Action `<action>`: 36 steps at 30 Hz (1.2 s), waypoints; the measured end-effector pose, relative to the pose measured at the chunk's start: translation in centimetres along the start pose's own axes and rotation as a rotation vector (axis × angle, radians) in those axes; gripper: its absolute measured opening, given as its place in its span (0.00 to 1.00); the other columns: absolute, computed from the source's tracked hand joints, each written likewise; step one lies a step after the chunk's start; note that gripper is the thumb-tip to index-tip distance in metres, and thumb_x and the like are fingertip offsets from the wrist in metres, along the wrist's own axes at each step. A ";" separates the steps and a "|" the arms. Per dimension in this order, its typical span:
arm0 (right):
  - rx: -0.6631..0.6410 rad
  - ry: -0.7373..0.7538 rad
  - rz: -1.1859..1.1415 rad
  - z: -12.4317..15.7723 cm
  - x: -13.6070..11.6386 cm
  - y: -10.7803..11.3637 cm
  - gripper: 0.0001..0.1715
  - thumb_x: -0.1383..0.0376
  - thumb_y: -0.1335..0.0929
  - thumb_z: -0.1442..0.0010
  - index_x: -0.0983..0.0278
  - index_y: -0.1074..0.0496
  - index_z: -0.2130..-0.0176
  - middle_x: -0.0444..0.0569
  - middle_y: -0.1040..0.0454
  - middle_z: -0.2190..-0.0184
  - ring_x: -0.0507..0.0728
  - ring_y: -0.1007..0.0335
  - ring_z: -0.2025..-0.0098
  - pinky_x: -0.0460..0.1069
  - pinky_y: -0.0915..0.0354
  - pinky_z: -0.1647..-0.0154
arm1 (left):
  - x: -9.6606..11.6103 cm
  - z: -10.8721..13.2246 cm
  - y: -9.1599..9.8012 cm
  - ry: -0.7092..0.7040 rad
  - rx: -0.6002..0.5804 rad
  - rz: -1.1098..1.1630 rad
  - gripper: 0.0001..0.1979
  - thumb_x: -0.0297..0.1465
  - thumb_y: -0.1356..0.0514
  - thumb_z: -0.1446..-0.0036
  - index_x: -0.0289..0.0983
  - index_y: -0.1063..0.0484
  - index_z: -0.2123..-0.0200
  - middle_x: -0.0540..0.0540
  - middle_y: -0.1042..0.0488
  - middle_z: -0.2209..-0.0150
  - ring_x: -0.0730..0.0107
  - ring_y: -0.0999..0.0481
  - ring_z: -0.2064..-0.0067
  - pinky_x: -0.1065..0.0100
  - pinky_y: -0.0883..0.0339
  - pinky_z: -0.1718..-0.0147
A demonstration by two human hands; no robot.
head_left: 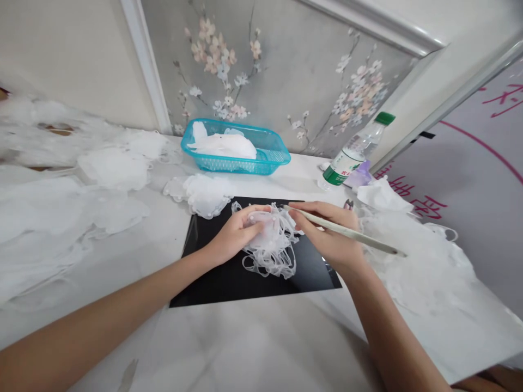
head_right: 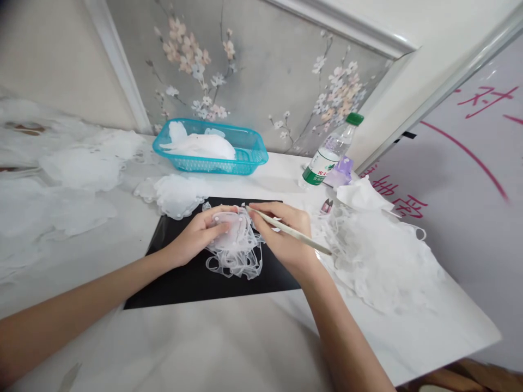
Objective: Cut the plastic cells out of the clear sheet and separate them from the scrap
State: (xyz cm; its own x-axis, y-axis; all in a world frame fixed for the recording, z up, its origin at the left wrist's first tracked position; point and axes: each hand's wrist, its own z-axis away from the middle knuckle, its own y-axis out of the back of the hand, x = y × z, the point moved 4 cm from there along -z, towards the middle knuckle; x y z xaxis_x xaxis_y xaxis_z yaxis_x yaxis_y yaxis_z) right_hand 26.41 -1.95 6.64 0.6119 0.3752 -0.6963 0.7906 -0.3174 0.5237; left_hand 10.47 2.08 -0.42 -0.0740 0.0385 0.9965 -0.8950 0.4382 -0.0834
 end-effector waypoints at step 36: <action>-0.091 0.053 -0.060 0.9 1.0 -2.1 0.06 0.69 0.35 0.46 0.63 0.33 0.74 0.42 0.30 0.80 0.50 0.36 0.80 0.44 0.41 0.80 | 0.7 0.7 -0.4 -0.075 0.026 -0.173 0.18 0.26 0.46 0.52 0.38 0.33 0.55 0.47 0.28 0.53 0.67 0.28 0.58 0.72 0.35 0.64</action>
State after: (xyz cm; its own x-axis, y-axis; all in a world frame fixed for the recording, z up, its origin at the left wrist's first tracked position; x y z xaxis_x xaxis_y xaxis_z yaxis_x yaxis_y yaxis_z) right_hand 25.36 -1.65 4.43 0.5616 0.4377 -0.7021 0.8235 -0.2132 0.5258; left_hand 10.43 1.35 0.35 0.0501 -0.1026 0.9935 -0.9084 0.4088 0.0880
